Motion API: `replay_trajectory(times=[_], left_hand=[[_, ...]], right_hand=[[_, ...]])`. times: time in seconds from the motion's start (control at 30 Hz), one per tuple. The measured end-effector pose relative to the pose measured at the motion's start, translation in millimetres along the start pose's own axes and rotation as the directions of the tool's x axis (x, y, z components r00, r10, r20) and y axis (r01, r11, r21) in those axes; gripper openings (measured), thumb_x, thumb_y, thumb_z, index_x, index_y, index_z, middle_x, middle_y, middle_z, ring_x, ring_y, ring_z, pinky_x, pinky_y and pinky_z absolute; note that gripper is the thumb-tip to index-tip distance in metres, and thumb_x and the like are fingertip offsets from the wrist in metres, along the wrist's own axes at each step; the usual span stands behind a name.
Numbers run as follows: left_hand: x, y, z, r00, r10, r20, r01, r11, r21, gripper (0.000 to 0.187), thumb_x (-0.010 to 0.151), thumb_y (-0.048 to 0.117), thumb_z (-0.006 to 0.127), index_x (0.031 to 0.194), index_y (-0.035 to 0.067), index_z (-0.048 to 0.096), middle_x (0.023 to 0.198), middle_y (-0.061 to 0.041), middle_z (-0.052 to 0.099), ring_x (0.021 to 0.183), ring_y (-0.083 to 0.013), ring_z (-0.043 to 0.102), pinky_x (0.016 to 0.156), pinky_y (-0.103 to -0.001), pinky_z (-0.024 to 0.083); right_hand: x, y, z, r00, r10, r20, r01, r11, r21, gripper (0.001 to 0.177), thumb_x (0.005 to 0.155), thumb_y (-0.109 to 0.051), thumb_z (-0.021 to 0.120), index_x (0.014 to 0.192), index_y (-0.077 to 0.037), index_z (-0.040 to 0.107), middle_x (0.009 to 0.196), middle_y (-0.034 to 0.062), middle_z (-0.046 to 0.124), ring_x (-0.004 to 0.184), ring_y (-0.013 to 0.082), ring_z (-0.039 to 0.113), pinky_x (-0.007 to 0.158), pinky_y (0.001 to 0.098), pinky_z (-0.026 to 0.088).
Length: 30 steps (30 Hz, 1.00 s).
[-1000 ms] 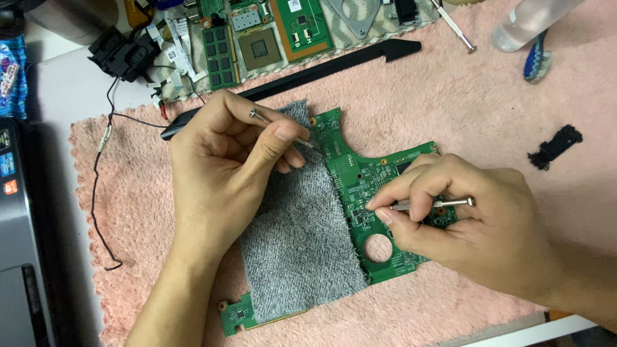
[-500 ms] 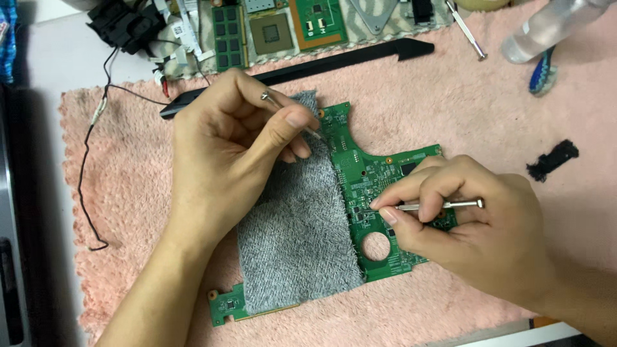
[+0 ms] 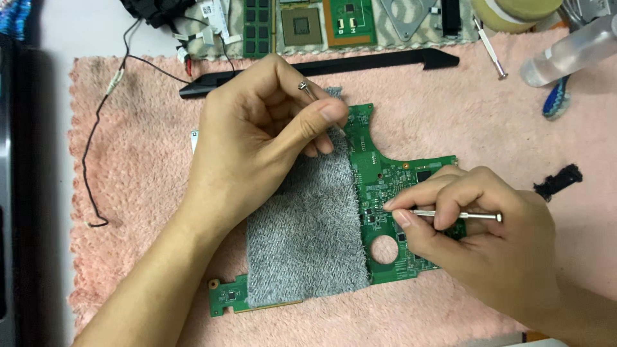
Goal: The person uses a metal probe to touch and adjust small components on a green circuit board while holding it steady with a cloth. The hands repeatedly probe specific areas of the board throughout the clip.
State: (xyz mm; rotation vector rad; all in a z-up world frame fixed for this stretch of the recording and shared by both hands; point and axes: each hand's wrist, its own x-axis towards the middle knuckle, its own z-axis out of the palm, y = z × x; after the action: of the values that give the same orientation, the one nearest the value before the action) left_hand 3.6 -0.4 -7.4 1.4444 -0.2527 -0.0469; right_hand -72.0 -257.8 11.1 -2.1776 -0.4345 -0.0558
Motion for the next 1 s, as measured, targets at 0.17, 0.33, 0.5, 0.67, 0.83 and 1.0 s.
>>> replay_trajectory(times=[0.17,0.33,0.5,0.67,0.83,1.0], left_hand=[[-0.4,2.1,-0.1,1.0,0.004,0.012,-0.005,1.0,0.019,0.026,0.11,0.009,0.08,0.101,0.01,0.056,0.11,-0.011,0.081,0.076,-0.012,0.078,0.068,-0.02,0.067],[-0.7,3.3,0.0,1.0,0.015,0.011,-0.016,0.999,0.036,0.026,0.11,0.009,0.08,0.1,0.01,0.056,0.11,-0.012,0.082,0.076,-0.012,0.077,0.069,-0.02,0.066],[-0.4,0.4,0.3,1.0,-0.003,0.003,0.003,1.0,0.02,0.027,0.11,0.008,0.08,0.101,0.011,0.055,0.11,-0.011,0.081,0.075,-0.0123,0.077,0.069,-0.02,0.066],[0.1,-0.8,0.1,1.0,0.001,0.007,-0.002,1.0,0.011,0.027,0.11,0.008,0.08,0.101,0.01,0.055,0.109,-0.011,0.08,0.076,-0.0125,0.077,0.069,-0.02,0.066],[0.4,0.3,-0.1,1.0,-0.003,0.012,0.004,1.0,-0.019,0.026,0.109,0.01,0.08,0.099,0.011,0.056,0.111,-0.012,0.083,0.075,-0.0104,0.075,0.069,-0.02,0.067],[0.1,0.9,-0.6,1.0,-0.001,0.028,0.001,1.0,-0.01,0.028,0.109,0.013,0.079,0.099,0.013,0.053,0.111,-0.01,0.082,0.074,-0.0083,0.072,0.07,-0.019,0.066]], right_hand=[[0.9,-0.5,0.8,1.0,0.012,-0.008,-0.012,1.0,-0.005,0.041,0.094,-0.002,0.085,0.088,-0.011,0.045,0.097,0.009,0.091,0.087,0.0194,0.087,0.083,0.0295,0.066],[-0.4,0.1,-1.1,1.0,0.002,0.016,-0.003,0.999,0.04,0.042,0.09,0.004,0.083,0.086,-0.011,0.044,0.098,0.0135,0.091,0.085,0.0224,0.088,0.088,0.0355,0.066],[-1.9,1.5,1.8,1.0,0.018,-0.01,-0.018,0.999,0.045,0.041,0.089,0.007,0.083,0.088,-0.01,0.045,0.096,0.0113,0.09,0.086,0.0208,0.087,0.079,0.029,0.065],[-2.0,-0.5,-0.7,0.999,0.043,-0.011,-0.043,0.998,0.036,0.043,0.094,0.0,0.083,0.086,-0.011,0.043,0.096,0.0115,0.09,0.086,0.0228,0.088,0.073,0.029,0.063],[-0.2,-5.6,-4.8,0.994,0.104,0.02,-0.105,0.994,0.032,0.038,0.094,-0.002,0.082,0.084,-0.011,0.046,0.098,0.0111,0.091,0.096,0.0193,0.092,0.048,0.0181,0.065],[5.4,-6.7,-3.8,0.998,-0.034,0.058,0.041,0.992,-0.121,0.042,0.095,-0.008,0.087,0.086,-0.013,0.046,0.099,0.0039,0.092,0.094,0.0193,0.091,0.087,0.0304,0.068]])
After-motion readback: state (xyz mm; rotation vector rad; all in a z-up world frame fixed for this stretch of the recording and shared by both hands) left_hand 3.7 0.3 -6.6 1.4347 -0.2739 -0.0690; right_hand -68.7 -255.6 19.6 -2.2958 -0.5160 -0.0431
